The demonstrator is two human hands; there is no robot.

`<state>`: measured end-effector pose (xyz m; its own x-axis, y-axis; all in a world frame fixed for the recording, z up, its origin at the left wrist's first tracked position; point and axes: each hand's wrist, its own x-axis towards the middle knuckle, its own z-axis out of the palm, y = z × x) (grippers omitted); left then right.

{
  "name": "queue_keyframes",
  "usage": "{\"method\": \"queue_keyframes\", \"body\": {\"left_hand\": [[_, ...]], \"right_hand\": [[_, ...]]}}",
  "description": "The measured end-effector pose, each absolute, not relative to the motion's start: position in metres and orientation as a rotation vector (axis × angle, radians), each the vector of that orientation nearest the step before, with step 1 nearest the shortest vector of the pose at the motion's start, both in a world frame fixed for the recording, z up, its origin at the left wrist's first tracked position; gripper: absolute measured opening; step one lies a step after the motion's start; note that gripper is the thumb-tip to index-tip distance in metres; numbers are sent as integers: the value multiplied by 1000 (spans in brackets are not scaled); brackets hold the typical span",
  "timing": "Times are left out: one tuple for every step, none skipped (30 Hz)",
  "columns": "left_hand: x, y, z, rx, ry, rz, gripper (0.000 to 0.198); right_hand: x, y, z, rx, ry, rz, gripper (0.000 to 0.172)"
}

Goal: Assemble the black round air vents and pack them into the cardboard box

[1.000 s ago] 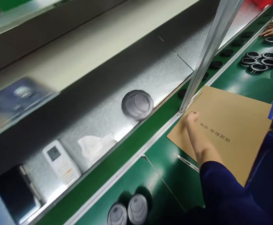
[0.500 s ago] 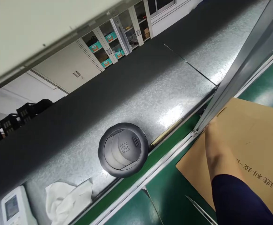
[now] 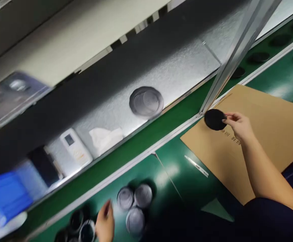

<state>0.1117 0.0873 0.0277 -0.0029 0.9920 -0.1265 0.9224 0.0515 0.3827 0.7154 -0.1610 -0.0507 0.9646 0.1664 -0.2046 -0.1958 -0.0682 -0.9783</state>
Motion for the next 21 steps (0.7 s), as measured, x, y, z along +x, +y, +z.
{"method": "queue_keyframes", "body": {"left_hand": [[123,78,26,1831,1885,299,38],[136,70,25,1754,1701,319,43],[150,63,23,1667,1514,353,50],[163,58,22,1554,1300,360,58],[172,55,20,1432,1108,340,68],[178,53,18,1292,954,277,75],[180,50,16,1152,830,193,77],[177,46,14,1018,743,107,75],[169,40,11,895,700,43,70],[158,33,7,785,693,14,62],[145,25,3,687,712,33,54],[130,15,-1,599,741,103,47],[115,5,-4,518,761,209,43],[100,-4,-7,445,760,329,43],[86,-12,-8,382,739,439,45],[72,-20,-7,333,706,533,49],[59,-26,-5,293,674,609,53],[46,-30,-1,260,650,669,58],[34,-33,3,227,637,720,62],[21,-36,8,192,633,765,66],[8,-37,12,157,634,809,69]], "right_hand": [[689,-156,-38,-1613,-154,498,28],[662,-146,-26,-1595,-337,703,29],[635,-132,-13,-1552,-530,905,31],[607,-114,-1,-1485,-729,1095,34],[578,-93,11,-1401,-932,1262,36],[547,-72,21,-1305,-1137,1396,37],[515,-50,31,-1200,-1342,1492,35],[482,-30,39,-1092,-1541,1552,33],[449,-13,45,-984,-1724,1579,30],[416,2,49,-884,-1877,1578,27],[385,14,51,-806,-1987,1560,25],[355,22,51,-759,-2049,1535,23],[328,27,49,-753,-2062,1502,24],[303,30,47,-791,-2027,1445,25],[280,29,45,-864,-1956,1355,26],[261,26,42,-953,-1865,1230,28],[244,22,40,-1036,-1770,1082,29],[230,16,38,-1101,-1692,931,29],[219,9,35,-1143,-1644,801,28],[208,2,33,-1165,-1640,708,28],[199,-5,31,-1169,-1672,655,28]]}}
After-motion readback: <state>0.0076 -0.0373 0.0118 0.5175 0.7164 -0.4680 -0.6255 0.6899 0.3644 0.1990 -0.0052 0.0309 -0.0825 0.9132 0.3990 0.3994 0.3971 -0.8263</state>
